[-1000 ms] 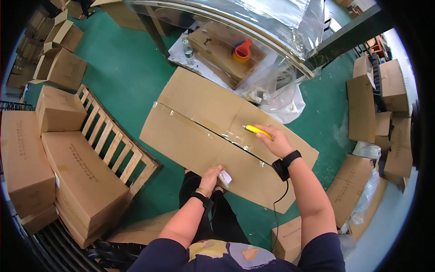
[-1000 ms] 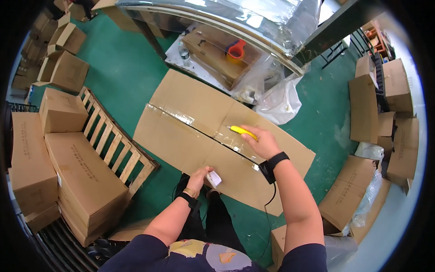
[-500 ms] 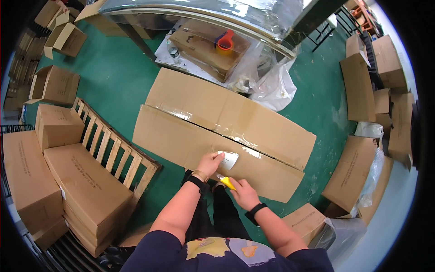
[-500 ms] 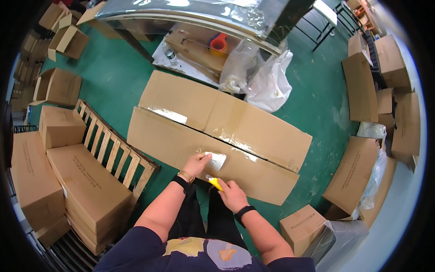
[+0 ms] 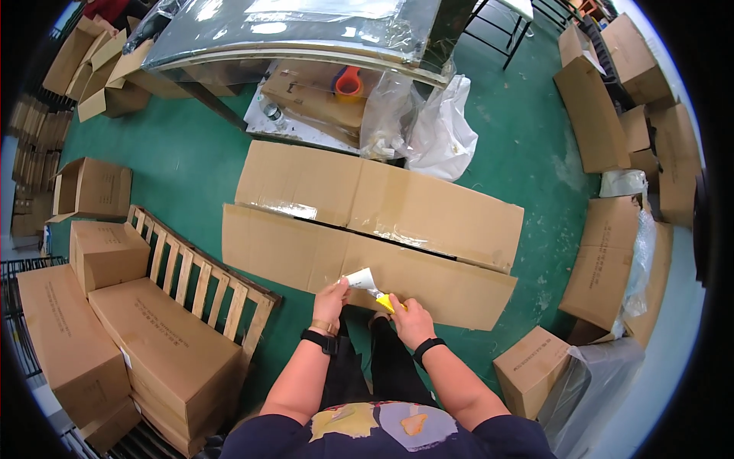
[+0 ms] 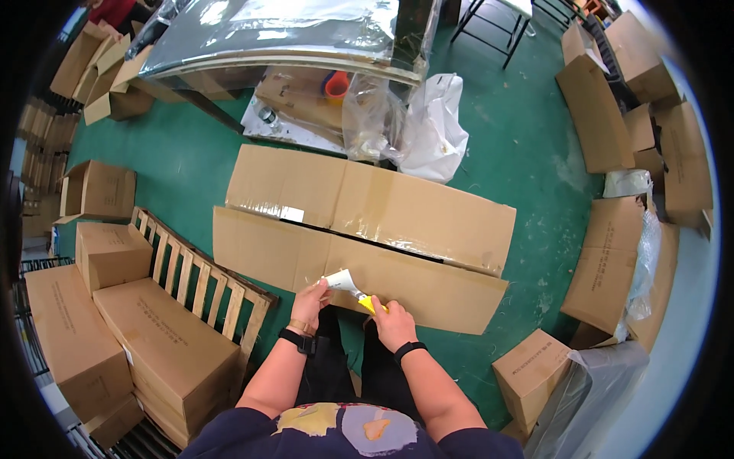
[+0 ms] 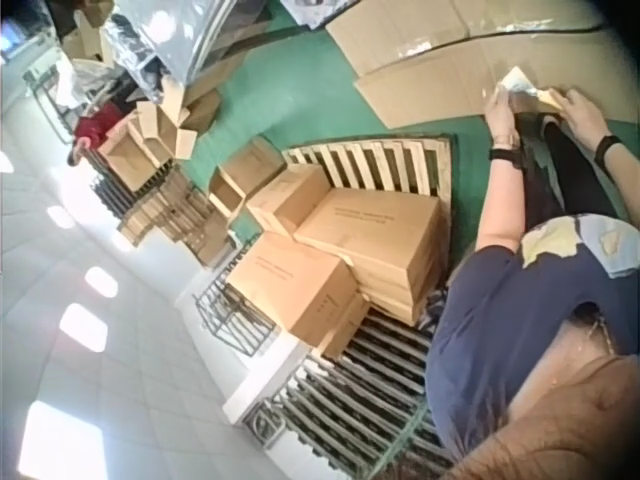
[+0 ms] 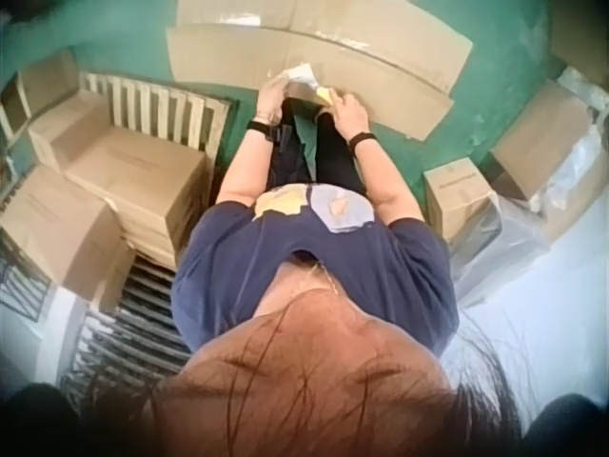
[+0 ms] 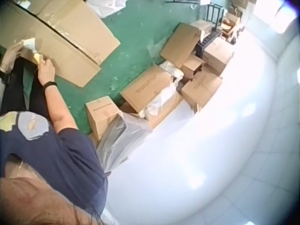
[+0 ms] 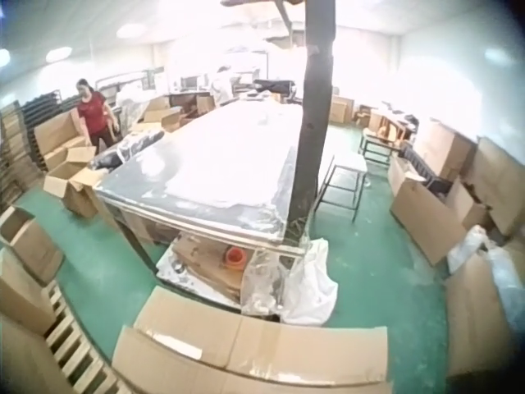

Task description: The recorder is seen removing bike seats from a box, placing them into plastic bags, and then packing them into a larger shipping box, including opening a new box with a utility knife.

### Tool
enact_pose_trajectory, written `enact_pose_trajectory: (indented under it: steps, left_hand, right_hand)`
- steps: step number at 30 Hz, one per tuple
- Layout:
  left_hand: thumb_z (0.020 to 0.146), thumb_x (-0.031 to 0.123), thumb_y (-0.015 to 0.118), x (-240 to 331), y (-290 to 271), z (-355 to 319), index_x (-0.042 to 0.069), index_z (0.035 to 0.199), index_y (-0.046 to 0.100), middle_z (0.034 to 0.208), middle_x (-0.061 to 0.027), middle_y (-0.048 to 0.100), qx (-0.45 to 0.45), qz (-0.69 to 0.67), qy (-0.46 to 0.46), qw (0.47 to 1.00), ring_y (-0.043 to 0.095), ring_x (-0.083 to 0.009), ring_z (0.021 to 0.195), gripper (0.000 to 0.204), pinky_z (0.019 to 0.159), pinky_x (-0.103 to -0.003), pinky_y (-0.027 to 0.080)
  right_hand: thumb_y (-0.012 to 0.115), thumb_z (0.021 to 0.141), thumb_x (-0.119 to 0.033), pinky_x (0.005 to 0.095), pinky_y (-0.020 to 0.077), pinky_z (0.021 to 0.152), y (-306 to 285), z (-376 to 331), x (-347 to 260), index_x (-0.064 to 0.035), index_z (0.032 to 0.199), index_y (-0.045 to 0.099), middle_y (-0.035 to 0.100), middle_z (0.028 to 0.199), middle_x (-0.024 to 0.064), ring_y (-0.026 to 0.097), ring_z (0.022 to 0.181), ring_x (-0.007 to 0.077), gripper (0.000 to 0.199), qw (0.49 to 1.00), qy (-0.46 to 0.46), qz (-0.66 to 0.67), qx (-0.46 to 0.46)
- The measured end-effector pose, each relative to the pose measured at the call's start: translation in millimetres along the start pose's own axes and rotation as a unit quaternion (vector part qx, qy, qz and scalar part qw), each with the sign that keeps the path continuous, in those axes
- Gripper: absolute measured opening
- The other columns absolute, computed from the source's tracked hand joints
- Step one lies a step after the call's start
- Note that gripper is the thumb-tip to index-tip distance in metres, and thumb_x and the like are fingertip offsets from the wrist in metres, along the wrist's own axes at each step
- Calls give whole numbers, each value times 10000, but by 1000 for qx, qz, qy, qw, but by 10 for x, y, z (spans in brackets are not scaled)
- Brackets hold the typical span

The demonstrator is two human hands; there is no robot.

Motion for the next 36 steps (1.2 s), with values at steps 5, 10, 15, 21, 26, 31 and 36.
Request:
enact_pose_trajectory:
  steps: [5,10,15,21,26,31,36]
  left_hand:
    - [885,269,596,-56,-77,-42,79,971,597,814,-1,610,44,-169,-62,983,563,-112,706,209,619,-248,466]
    - [903,373,540,835,-865,224,120,987,571,868,4,586,42,-288,104,951,552,-126,748,267,658,-296,442]
    - [925,368,501,1667,-968,-227,103,973,525,942,-29,580,23,-204,194,959,570,-156,852,271,726,-341,468]
    - [853,98,615,589,-1189,-321,46,1022,493,967,-75,592,-30,25,72,997,598,-166,866,215,736,-331,511]
    - [821,-12,509,119,-961,-548,39,1283,411,950,-100,598,-169,198,59,964,612,-214,812,474,718,-335,510]
    - [894,219,458,549,-797,-673,24,1297,443,947,-171,619,-183,376,86,904,589,-237,749,448,683,-322,474]
    - [863,663,292,1139,-834,-647,146,1070,673,1050,-164,608,-174,360,11,917,580,-258,733,675,667,-355,508]
  right_hand:
    - [616,806,-201,391,484,691,-20,-66,67,-146,1252,505,526,913,127,571,800,300,463,1000,8,6,-10]
    - [611,810,-200,394,492,690,-27,-134,282,-170,1270,492,534,924,121,577,805,298,477,998,43,16,-41]
    - [615,804,-315,407,498,682,-337,-204,183,-176,1231,510,554,960,105,587,856,298,461,993,78,70,-55]
    - [532,859,-427,415,485,631,-470,-374,166,-106,845,645,632,709,124,610,682,321,341,989,113,40,-92]
    - [414,921,-353,388,476,585,-656,-507,354,-63,889,579,611,628,94,613,578,246,335,956,257,121,-73]
    - [533,815,-541,313,490,533,-1112,-388,433,-37,688,642,590,521,61,614,502,166,531,918,353,176,-28]
    - [551,813,-499,271,487,497,-2165,-188,170,-22,676,652,592,511,70,603,465,139,507,892,381,214,117]
Point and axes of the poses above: each hand's wrist, its own z-axis towards the middle knuckle, its own y-axis out of the palm, x = y × z, the point moved 4 cm from there along z, towards the middle knuckle
